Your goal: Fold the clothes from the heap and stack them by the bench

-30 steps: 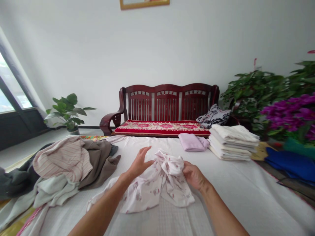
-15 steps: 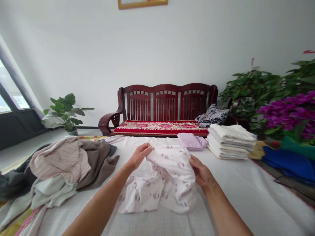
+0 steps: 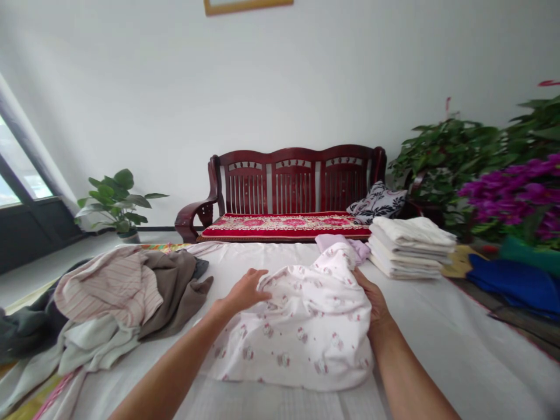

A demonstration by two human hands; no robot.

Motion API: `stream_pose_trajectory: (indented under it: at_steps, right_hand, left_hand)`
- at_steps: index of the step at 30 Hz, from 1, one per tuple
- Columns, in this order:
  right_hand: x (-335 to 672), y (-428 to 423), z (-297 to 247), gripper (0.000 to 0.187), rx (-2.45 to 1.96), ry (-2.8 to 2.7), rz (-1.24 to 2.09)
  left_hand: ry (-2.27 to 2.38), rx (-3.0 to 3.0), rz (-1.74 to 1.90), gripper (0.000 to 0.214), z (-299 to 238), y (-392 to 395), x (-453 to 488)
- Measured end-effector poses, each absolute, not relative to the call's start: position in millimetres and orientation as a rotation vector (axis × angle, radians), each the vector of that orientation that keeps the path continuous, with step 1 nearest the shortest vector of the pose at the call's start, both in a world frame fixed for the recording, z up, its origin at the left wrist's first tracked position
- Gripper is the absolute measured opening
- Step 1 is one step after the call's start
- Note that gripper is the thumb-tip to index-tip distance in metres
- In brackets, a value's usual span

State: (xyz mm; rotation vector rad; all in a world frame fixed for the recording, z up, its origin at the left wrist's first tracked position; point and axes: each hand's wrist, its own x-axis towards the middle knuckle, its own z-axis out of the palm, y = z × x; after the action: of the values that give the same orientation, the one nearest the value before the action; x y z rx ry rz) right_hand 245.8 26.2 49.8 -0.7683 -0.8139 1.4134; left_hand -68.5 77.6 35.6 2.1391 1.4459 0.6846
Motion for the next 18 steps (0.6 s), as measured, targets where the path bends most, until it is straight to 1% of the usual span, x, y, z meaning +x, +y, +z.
stream_pose_trajectory:
  at_steps: [2, 3, 4, 6, 9, 11, 13, 15, 16, 18]
  right_hand:
    - [252, 25, 51, 0.05, -0.801, -0.815, 1.383]
    - [256, 25, 51, 0.049, -0.815, -0.811, 1.366]
    - [260, 25, 51, 0.048, -0.821, -0.8, 1.35]
    - [268, 25, 50, 0.047, -0.817, -0.758, 1.325]
    - [278, 29, 47, 0.045, -0.805, -0.709, 1.308]
    - [284, 33, 44, 0.045, -0.822, -0.698, 1.318]
    - [290, 38, 40, 0.043, -0.861, -0.683, 1.337]
    - [296, 43, 34, 0.041, -0.911, -0.673, 1.346]
    - [299, 46, 30, 0.039, -0.939, -0.678, 1.345]
    - [305, 50, 21, 0.034, -0.996, -0.699, 1.337]
  left_hand:
    - [1.521, 2.092, 0.646, 0.033, 25, 82, -57]
    - [1.522, 2.085, 0.633, 0.023, 22, 84, -53]
    - [1.498, 2.068, 0.649, 0.019, 22, 84, -51]
    - [1.375, 1.95, 0.783, 0.023, 27, 83, -52]
    - [1.073, 1.642, 1.048, 0.031, 47, 83, -68]
    - [0.988, 1.6, 1.111, 0.032, 67, 88, -85]
    - [1.084, 1.784, 1.087, 0.027, 86, 99, -103]
    - [1.315, 2.089, 1.026, 0.02, 99, 111, -120]
    - [1.452, 2.221, 0.966, 0.02, 102, 117, -127]
    - [1.745, 2.362, 0.798, 0.029, 99, 125, -141]
